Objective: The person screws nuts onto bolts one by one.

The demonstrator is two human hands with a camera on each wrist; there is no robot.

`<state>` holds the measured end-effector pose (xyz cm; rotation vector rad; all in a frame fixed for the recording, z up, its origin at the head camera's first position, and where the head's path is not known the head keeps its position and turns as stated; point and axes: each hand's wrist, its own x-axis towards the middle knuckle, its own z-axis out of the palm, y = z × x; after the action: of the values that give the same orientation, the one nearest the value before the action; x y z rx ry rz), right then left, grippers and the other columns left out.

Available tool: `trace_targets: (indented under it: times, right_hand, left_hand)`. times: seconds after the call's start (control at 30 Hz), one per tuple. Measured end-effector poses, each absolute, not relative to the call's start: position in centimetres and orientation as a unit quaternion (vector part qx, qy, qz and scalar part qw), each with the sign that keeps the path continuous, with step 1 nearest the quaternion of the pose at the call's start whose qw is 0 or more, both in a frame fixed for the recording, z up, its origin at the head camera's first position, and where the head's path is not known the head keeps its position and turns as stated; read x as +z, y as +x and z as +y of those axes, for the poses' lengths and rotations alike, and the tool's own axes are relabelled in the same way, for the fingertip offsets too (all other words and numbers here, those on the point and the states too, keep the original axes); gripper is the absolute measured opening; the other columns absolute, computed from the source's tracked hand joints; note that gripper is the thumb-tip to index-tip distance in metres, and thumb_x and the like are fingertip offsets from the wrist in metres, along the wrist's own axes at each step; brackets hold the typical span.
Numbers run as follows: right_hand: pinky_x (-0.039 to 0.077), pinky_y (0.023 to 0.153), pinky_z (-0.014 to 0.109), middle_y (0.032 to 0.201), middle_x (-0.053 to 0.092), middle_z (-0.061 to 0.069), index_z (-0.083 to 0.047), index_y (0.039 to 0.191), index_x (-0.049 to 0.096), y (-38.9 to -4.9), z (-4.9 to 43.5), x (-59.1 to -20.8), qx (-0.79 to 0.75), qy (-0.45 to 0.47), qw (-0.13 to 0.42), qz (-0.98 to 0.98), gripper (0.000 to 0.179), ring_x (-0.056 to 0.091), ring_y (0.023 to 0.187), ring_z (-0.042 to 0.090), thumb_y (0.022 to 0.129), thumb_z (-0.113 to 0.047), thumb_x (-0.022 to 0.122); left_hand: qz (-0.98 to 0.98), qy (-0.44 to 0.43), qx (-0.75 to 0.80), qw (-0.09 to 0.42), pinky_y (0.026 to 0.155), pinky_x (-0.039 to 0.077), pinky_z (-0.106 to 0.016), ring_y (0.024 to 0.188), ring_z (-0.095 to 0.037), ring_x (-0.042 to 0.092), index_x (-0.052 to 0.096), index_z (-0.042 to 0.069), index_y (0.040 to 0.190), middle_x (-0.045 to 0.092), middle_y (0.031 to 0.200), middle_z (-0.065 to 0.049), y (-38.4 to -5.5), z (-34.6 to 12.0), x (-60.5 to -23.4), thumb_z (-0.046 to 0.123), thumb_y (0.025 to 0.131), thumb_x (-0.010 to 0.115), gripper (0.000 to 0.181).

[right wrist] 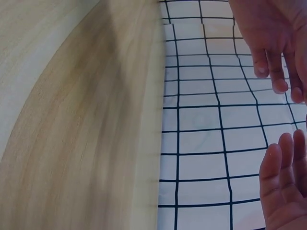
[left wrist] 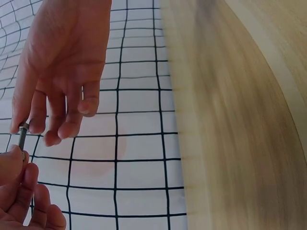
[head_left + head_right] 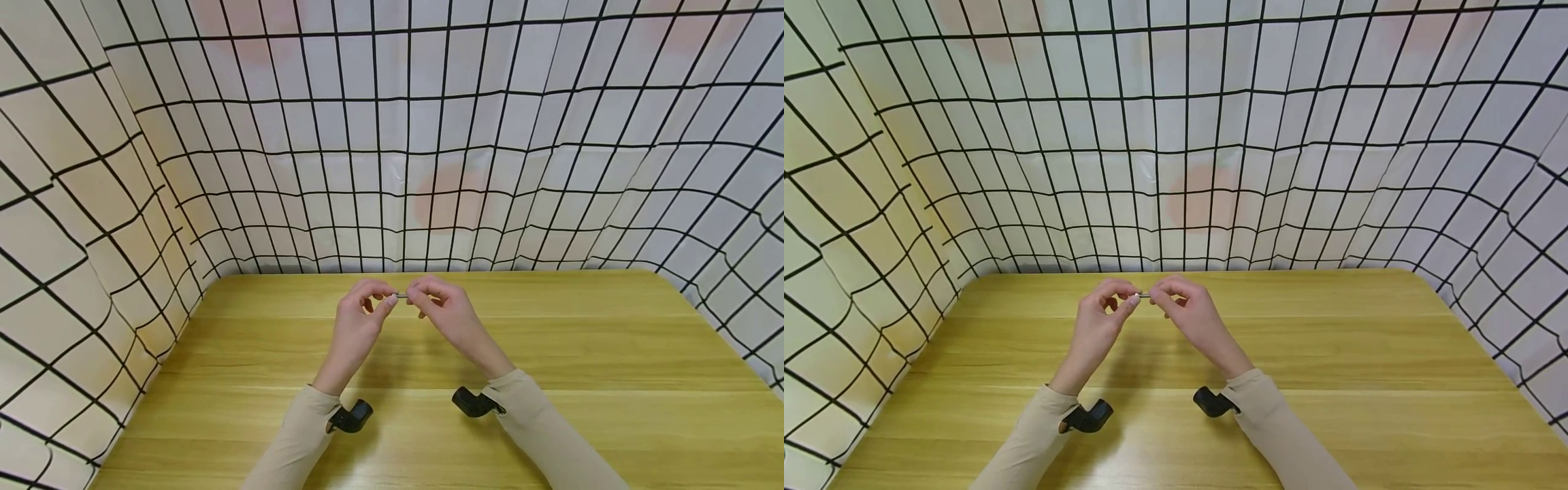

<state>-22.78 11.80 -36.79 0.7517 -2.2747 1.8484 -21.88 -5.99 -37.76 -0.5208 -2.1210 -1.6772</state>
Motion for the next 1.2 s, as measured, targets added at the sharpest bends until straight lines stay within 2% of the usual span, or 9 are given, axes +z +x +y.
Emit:
trace_targets:
  times: [0.13, 0.2, 0.33, 0.5, 0.67, 0.8, 1.0, 1.2]
  right_hand:
    - [0.051, 0.073, 0.038, 0.100, 0.064, 0.009, -0.003, 0.093, 0.070, -23.0, 11.9, -37.1, 0.599, 0.246, 0.063, -0.760, 0.019, 0.057, 0.090, 0.027, 0.101, -0.013, 0.056]
    - [0.050, 0.073, 0.035, 0.100, 0.065, 0.010, -0.002, 0.097, 0.070, -23.5, 12.0, -37.9, 0.594, 0.243, 0.068, -0.764, 0.019, 0.057, 0.089, 0.027, 0.102, -0.014, 0.056]
    - [0.051, 0.075, 0.041, 0.106, 0.065, 0.013, -0.002, 0.110, 0.068, -24.6, 12.4, -39.5, 0.600, 0.238, 0.070, -0.761, 0.020, 0.058, 0.094, 0.025, 0.101, -0.016, 0.058]
    - [0.052, 0.078, 0.042, 0.122, 0.061, 0.008, -0.007, 0.121, 0.065, -24.4, 12.4, -39.3, 0.590, 0.260, 0.080, -0.760, 0.027, 0.058, 0.101, 0.025, 0.094, -0.009, 0.067]
    - [0.053, 0.076, 0.045, 0.119, 0.056, 0.010, 0.000, 0.111, 0.066, -23.1, 11.9, -37.6, 0.575, 0.291, 0.108, -0.757, 0.020, 0.059, 0.098, 0.026, 0.091, 0.002, 0.067]
    - [0.053, 0.076, 0.043, 0.114, 0.057, 0.011, 0.005, 0.105, 0.066, -22.2, 11.6, -36.4, 0.569, 0.289, 0.114, -0.761, 0.013, 0.058, 0.097, 0.023, 0.092, 0.004, 0.065]
    - [0.051, 0.077, 0.045, 0.110, 0.061, 0.009, 0.001, 0.105, 0.067, -22.3, 11.6, -36.5, 0.573, 0.275, 0.105, -0.765, 0.013, 0.058, 0.096, 0.021, 0.092, 0.000, 0.067]
    - [0.050, 0.070, 0.036, 0.105, 0.062, 0.011, -0.003, 0.100, 0.067, -22.7, 11.6, -37.0, 0.595, 0.279, 0.081, -0.749, 0.006, 0.056, 0.087, 0.022, 0.096, -0.004, 0.063]
  left_hand:
    - [-0.761, -0.181, -0.595, 0.186, 0.072, 0.036, -0.037, 0.092, -0.043, 0.052, 0.069, -0.006, 0.093, 0.065, 0.097, -0.018, -20.8, -5.7, -36.3, -0.006, 0.089, 0.067, 0.004]
    - [-0.760, -0.182, -0.595, 0.187, 0.072, 0.035, -0.037, 0.092, -0.042, 0.052, 0.069, -0.006, 0.093, 0.065, 0.097, -0.018, -21.2, -5.8, -36.7, -0.006, 0.089, 0.068, 0.004]
    - [-0.758, -0.179, -0.597, 0.191, 0.072, 0.035, -0.040, 0.093, -0.039, 0.053, 0.071, -0.001, 0.094, 0.067, 0.099, -0.013, -22.6, -6.0, -38.5, -0.001, 0.089, 0.070, 0.005]
    - [-0.752, -0.180, -0.599, 0.208, 0.071, 0.037, -0.046, 0.091, -0.033, 0.054, 0.072, 0.003, 0.092, 0.067, 0.097, -0.008, -22.7, -6.1, -38.8, -0.001, 0.088, 0.071, 0.006]
    - [-0.755, -0.181, -0.593, 0.214, 0.070, 0.037, -0.042, 0.090, -0.033, 0.054, 0.072, 0.007, 0.090, 0.067, 0.095, -0.003, -22.7, -6.3, -38.9, 0.000, 0.089, 0.071, 0.007]
    - [-0.756, -0.183, -0.592, 0.212, 0.070, 0.038, -0.042, 0.091, -0.035, 0.053, 0.072, 0.008, 0.090, 0.066, 0.094, -0.002, -22.7, -6.4, -38.8, 0.003, 0.090, 0.070, 0.006]
    - [-0.755, -0.177, -0.595, 0.212, 0.070, 0.038, -0.047, 0.089, -0.026, 0.053, 0.072, 0.009, 0.089, 0.066, 0.093, -0.002, -22.6, -6.5, -38.8, 0.003, 0.089, 0.071, 0.006]
    - [-0.748, -0.178, -0.605, 0.208, 0.071, 0.037, -0.048, 0.092, -0.033, 0.054, 0.072, 0.002, 0.091, 0.067, 0.096, -0.009, -22.5, -6.4, -38.8, -0.001, 0.088, 0.072, 0.005]
